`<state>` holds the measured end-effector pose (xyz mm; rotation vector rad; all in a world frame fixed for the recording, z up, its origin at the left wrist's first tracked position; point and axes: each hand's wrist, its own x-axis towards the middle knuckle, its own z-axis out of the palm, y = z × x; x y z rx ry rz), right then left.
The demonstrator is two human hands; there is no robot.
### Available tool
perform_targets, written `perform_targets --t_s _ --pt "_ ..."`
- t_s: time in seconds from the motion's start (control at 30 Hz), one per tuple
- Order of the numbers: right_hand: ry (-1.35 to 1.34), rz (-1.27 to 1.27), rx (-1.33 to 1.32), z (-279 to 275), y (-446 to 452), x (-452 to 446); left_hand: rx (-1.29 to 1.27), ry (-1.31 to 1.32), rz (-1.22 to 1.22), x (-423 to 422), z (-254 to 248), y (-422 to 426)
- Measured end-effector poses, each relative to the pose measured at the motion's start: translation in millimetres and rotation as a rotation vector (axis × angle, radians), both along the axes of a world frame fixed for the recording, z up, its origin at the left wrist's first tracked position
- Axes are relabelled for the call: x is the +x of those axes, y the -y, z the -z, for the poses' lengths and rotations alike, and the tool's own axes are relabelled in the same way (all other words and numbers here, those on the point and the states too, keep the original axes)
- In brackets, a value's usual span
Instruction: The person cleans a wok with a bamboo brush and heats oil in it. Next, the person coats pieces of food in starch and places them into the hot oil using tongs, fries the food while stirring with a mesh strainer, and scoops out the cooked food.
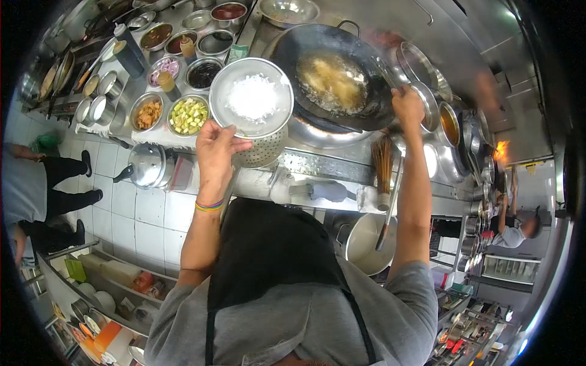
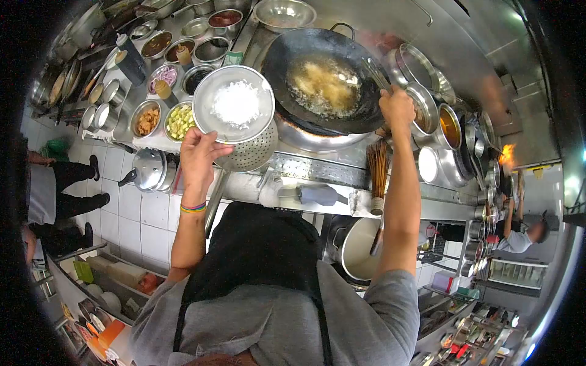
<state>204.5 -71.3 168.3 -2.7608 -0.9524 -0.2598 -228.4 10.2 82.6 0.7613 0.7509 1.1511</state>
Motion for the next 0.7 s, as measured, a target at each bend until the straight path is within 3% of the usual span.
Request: perform_targets --t_s 0.23,0.47,0.7 --pt "0.040 -0.052 0.022 -11 22 -19 0.002 0.013 0.007 -4 2 1" --pt "0.009 -0.251 0.361 -5 53 -55 0.059 -0.076 0.049 -3 2 3" --pt "-0.150 -0.152 0.606 34 93 -72 0.053 -0.076 0.051 0 -6 2"
